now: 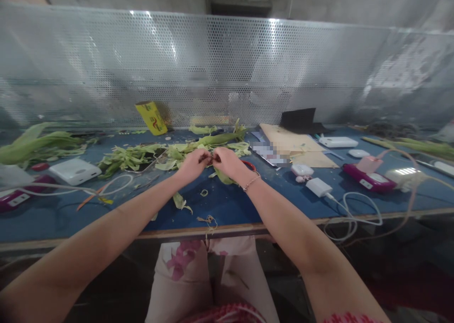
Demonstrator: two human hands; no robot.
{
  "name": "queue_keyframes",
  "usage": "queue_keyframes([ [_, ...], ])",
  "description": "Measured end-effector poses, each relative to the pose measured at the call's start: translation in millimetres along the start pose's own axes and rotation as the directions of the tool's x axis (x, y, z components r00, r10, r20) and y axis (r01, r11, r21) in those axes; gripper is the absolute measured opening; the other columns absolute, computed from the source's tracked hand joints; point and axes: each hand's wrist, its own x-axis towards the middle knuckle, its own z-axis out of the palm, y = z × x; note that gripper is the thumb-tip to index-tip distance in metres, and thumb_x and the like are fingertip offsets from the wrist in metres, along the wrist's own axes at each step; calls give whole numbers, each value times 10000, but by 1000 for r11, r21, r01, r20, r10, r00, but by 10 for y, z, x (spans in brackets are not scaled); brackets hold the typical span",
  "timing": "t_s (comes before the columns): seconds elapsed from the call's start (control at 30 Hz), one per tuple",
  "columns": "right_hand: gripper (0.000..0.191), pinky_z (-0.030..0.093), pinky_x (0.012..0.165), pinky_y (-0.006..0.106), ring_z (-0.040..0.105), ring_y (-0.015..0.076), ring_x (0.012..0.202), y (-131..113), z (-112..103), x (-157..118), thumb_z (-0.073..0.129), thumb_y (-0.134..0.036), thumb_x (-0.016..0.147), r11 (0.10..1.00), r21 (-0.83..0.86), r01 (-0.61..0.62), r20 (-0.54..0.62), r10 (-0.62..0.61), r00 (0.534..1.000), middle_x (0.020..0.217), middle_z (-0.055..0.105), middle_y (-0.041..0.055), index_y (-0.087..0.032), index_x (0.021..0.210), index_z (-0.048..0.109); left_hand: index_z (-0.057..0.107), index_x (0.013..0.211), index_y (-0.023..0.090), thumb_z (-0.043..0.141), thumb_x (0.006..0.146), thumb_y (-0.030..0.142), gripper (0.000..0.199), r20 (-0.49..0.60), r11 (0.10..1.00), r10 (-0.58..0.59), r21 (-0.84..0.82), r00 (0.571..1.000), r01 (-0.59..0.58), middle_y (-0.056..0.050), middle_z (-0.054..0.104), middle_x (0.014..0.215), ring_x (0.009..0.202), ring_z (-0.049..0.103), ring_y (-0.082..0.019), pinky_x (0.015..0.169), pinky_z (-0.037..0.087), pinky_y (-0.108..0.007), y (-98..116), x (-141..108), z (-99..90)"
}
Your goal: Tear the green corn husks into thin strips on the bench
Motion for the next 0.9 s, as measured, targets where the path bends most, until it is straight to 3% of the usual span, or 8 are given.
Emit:
queue_keyframes([
  [0.43,85,332,607,252,438,139,622,-5,25,-14,519,-170,675,997,-70,13,15,-12,1000,675,521,20,-187,657,437,486,671,179,449,758,133,105,26,987,97,128,995,-99,-17,519,696,709,483,-150,713,398,-289,70,-20,12],
  [0.73,52,334,615,260,458,157,658,-9,40,-33,477,-170,716,998,-54,28,17,-27,999,718,534,32,-176,766,466,493,682,179,444,763,145,101,36,992,86,90,996,-89,-17,530,713,708,481,-147,703,404,-289,41,-4,0],
  [0.9,50,350,652,265,455,155,671,-30,30,-20,454,-141,714,996,-50,76,19,-76,997,718,535,42,-178,682,462,492,682,179,446,769,151,101,17,989,128,66,992,-129,-20,523,730,736,482,-147,717,405,-287,51,-8,-9],
])
